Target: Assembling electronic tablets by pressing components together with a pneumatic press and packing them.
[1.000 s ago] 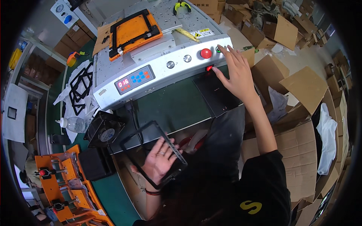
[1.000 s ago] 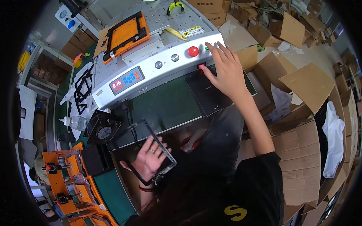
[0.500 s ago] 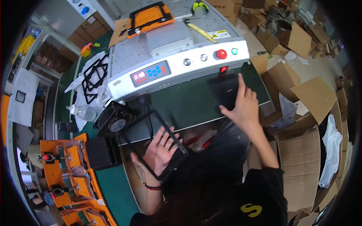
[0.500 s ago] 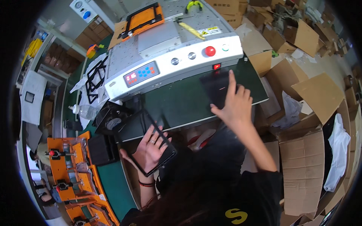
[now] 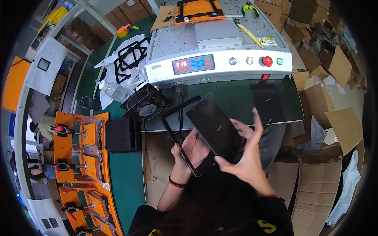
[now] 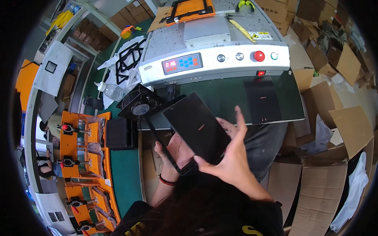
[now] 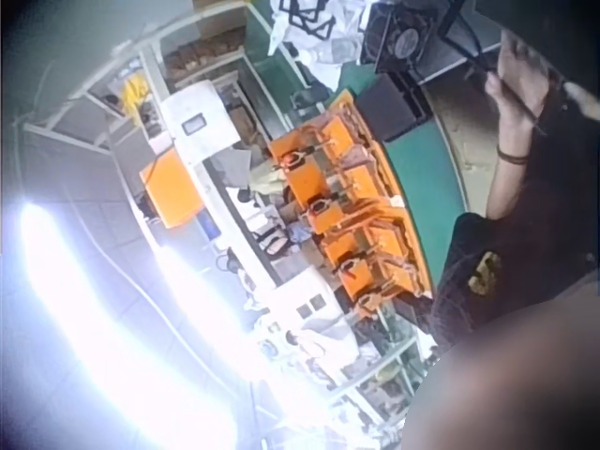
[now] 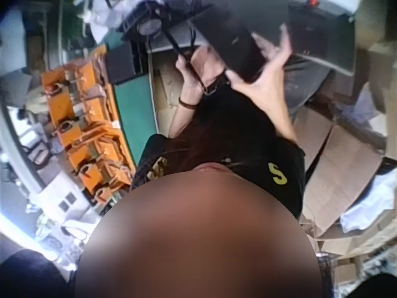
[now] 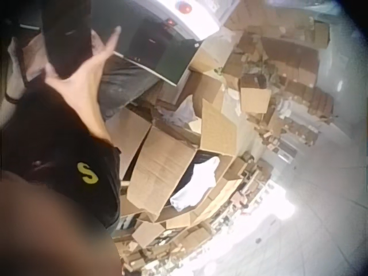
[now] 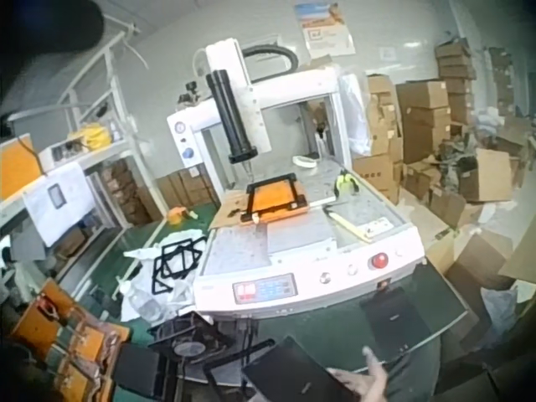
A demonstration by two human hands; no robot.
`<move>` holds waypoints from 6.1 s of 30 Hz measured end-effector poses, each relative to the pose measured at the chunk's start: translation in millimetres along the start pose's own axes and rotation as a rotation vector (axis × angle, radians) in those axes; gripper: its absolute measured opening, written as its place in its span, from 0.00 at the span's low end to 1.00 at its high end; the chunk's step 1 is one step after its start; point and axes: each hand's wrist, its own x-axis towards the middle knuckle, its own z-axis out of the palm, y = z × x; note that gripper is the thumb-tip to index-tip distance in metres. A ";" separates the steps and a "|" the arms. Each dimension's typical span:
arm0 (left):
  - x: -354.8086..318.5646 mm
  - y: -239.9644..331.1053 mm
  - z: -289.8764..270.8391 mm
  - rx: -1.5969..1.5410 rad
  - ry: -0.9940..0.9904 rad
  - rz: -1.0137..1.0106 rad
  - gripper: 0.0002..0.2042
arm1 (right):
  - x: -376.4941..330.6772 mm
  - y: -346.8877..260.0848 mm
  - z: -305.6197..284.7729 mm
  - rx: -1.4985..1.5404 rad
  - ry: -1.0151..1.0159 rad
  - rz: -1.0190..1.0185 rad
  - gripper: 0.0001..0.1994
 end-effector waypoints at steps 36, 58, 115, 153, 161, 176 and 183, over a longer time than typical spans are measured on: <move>-1.3 -10.5 7.4 0.076 0.068 0.054 0.55 | -11.5 -7.6 36.1 -0.276 -0.034 -0.090 0.54; -5.0 3.9 6.5 0.657 0.249 0.189 0.17 | -10.8 15.8 20.0 0.559 0.004 0.322 0.18; -15.9 3.8 -20.9 0.874 0.323 0.327 0.23 | 9.0 22.7 36.2 0.514 -0.277 0.425 0.31; -91.3 409.1 -87.1 3.165 1.322 0.346 0.11 | 48.7 -41.3 176.6 0.279 -0.686 0.024 0.11; -91.6 537.3 -56.4 2.671 1.836 1.149 0.03 | 61.1 -53.8 207.4 0.466 -0.877 0.263 0.11; -125.6 643.4 -143.0 2.120 1.652 -0.173 0.08 | 127.7 -80.6 351.7 0.709 -1.200 0.585 0.12; -128.8 638.9 -158.2 2.093 1.814 0.207 0.08 | 139.1 -72.1 454.3 0.605 -1.183 0.754 0.11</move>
